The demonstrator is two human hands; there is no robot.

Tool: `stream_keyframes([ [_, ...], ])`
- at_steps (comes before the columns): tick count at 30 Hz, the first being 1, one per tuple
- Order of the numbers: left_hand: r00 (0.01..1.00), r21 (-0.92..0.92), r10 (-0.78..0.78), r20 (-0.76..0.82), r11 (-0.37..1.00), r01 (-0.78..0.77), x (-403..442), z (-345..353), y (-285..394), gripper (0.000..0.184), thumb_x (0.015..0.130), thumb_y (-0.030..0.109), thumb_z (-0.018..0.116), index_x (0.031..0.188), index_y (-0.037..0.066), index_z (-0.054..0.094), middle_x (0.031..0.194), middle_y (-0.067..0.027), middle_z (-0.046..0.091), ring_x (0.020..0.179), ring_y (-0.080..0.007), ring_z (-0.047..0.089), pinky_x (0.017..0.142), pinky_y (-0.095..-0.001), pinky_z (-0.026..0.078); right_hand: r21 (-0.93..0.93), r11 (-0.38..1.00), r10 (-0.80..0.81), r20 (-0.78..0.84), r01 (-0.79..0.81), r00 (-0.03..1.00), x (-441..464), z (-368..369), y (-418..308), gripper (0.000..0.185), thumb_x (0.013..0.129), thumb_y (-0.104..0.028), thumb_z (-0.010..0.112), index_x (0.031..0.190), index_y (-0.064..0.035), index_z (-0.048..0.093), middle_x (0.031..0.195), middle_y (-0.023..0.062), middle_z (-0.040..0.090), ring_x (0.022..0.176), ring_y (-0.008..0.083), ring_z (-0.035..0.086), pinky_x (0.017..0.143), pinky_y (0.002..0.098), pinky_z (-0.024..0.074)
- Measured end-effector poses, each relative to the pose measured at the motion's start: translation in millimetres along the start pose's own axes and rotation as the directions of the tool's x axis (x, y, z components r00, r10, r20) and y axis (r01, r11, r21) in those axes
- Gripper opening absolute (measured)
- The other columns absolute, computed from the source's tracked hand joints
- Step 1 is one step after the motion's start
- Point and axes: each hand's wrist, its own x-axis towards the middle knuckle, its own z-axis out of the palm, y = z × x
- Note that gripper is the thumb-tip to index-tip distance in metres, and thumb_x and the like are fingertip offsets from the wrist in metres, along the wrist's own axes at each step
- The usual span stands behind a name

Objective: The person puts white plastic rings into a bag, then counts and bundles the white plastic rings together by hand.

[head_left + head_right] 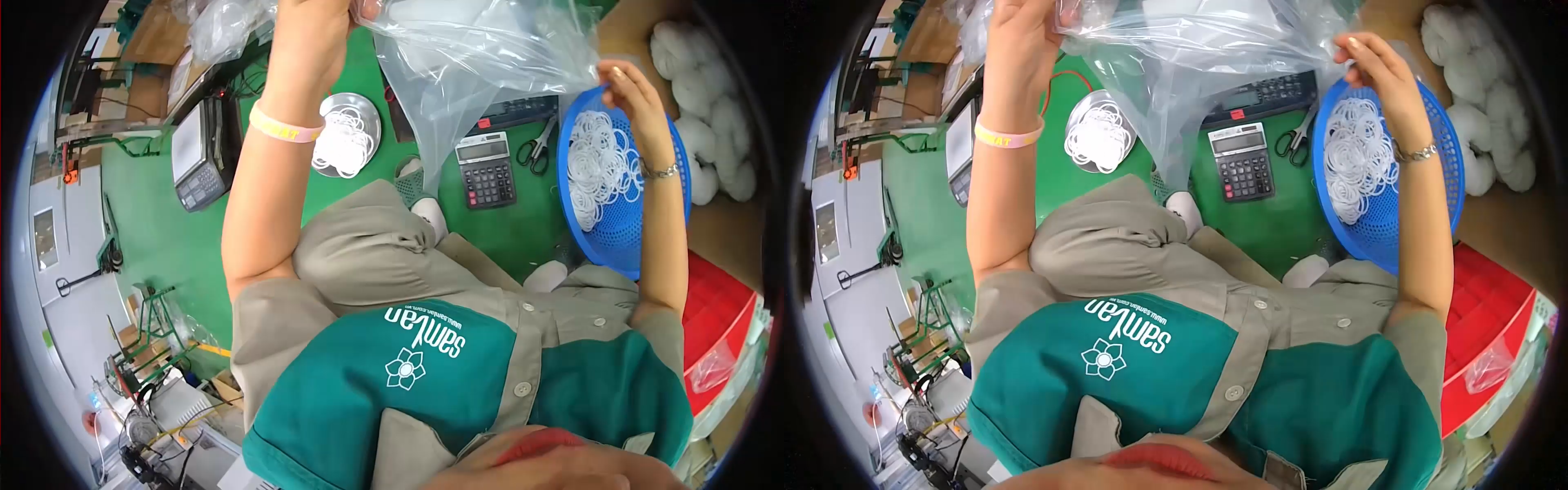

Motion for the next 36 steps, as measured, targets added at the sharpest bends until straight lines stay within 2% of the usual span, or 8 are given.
stream_keyframes([
  [5, 0.979, 0.296, -0.030, 0.201, 0.955, -0.031, -2, -32, 3, 0.010, 0.082, 0.001, 0.046, 0.088, 0.004, 0.053, 0.070, -0.0015, 0.054, 0.056, -0.0068, 0.047, 0.050, -0.0192, 0.039, 0.248, 0.963, 0.099, 0.044, -0.107, 0.994, 7, 10, 20, 0.041, 0.088, -0.035, 0.043, 0.116, -0.0060, 0.047, 0.103, 0.0057, 0.056, 0.079, 0.0077, 0.051, 0.068, 0.0206, 0.0408],
  [9, 0.916, 0.444, -0.090, 0.392, 0.890, -0.102, -21, -11, -9, 0.013, 0.078, 0.005, 0.050, 0.087, 0.002, 0.060, 0.071, -0.0022, 0.058, 0.062, -0.0092, 0.051, 0.055, -0.0213, 0.041, 0.003, 0.974, -0.228, 0.040, 0.229, 0.973, 14, 69, 8, 0.081, 0.072, -0.042, 0.059, 0.135, -0.0123, 0.018, 0.136, 0.0107, 0.027, 0.124, 0.0248, 0.027, 0.097, 0.0365, 0.0270],
  [14, 0.815, 0.502, -0.056, 0.577, 0.811, -0.300, -52, -7, -11, 0.022, 0.070, 0.005, 0.052, 0.090, 0.004, 0.059, 0.087, -0.0120, 0.057, 0.075, -0.0228, 0.055, 0.065, -0.0313, 0.045, 0.034, 0.978, -0.199, 0.442, 0.205, 0.874, 27, 101, -1, 0.072, 0.076, -0.054, 0.045, 0.118, 0.0050, 0.042, 0.119, 0.0149, 0.046, 0.110, 0.0235, 0.044, 0.094, 0.0322, 0.0292],
  [19, 0.924, 0.747, 0.229, 0.307, 0.544, -0.383, -86, -84, 17, 0.040, 0.066, -0.007, 0.042, 0.102, 0.002, 0.055, 0.097, -0.0132, 0.057, 0.087, -0.0261, 0.054, 0.072, -0.0323, 0.044, 0.245, 0.957, -0.017, 0.585, -0.156, 0.811, 56, 160, 18, 0.045, 0.088, -0.039, 0.039, 0.102, 0.0013, 0.052, 0.081, 0.0031, 0.055, 0.074, 0.0104, 0.052, 0.068, 0.0225, 0.0411],
  [21, 0.974, 0.882, 0.222, -0.047, 0.466, -0.064, -114, -120, 44, 0.046, 0.065, -0.010, 0.040, 0.107, 0.003, 0.054, 0.103, -0.0071, 0.058, 0.078, -0.0164, 0.055, 0.065, -0.0255, 0.045, 0.134, 0.955, 0.159, 0.519, -0.264, 0.840, 69, 184, 48, 0.025, 0.088, -0.022, 0.044, 0.100, -0.0028, 0.054, 0.080, -0.0002, 0.054, 0.074, 0.0087, 0.052, 0.067, 0.0213, 0.0415],
  [24, 0.719, 0.761, 0.442, -0.537, 0.621, 0.187, -151, -176, 73, 0.047, 0.070, -0.008, 0.043, 0.114, 0.003, 0.053, 0.111, -0.0022, 0.056, 0.054, -0.0012, 0.039, 0.047, -0.0154, 0.034, 0.047, 0.897, 0.330, 0.590, -0.440, 0.737, 88, 228, 111, 0.029, 0.088, -0.024, 0.047, 0.106, -0.0029, 0.053, 0.095, 0.0051, 0.058, 0.084, 0.0117, 0.055, 0.074, 0.0229, 0.0439],
  [28, 0.268, 0.730, 0.739, -0.619, 0.666, -0.151, -184, -242, 83, 0.048, 0.070, -0.012, 0.036, 0.116, 0.000, 0.046, 0.116, -0.0091, 0.049, 0.086, -0.0119, 0.052, 0.055, -0.0180, 0.038, 0.129, 0.731, 0.483, 0.596, -0.670, 0.642, 86, 291, 202, 0.034, 0.082, -0.020, 0.055, 0.109, -0.0016, 0.050, 0.098, 0.0087, 0.056, 0.088, 0.0165, 0.055, 0.076, 0.0271, 0.0451],
  [36, 0.310, 0.860, 0.803, -0.509, 0.458, 0.225, -173, -284, 55, 0.052, 0.071, -0.007, 0.040, 0.123, 0.003, 0.043, 0.121, -0.0065, 0.046, 0.064, -0.0042, 0.043, 0.051, -0.0166, 0.034, 0.342, 0.481, 0.679, 0.437, -0.807, 0.590, 104, 376, 276, 0.021, 0.082, -0.012, 0.048, 0.103, -0.0065, 0.048, 0.097, 0.0075, 0.055, 0.085, 0.0202, 0.056, 0.075, 0.0331, 0.0456],
])
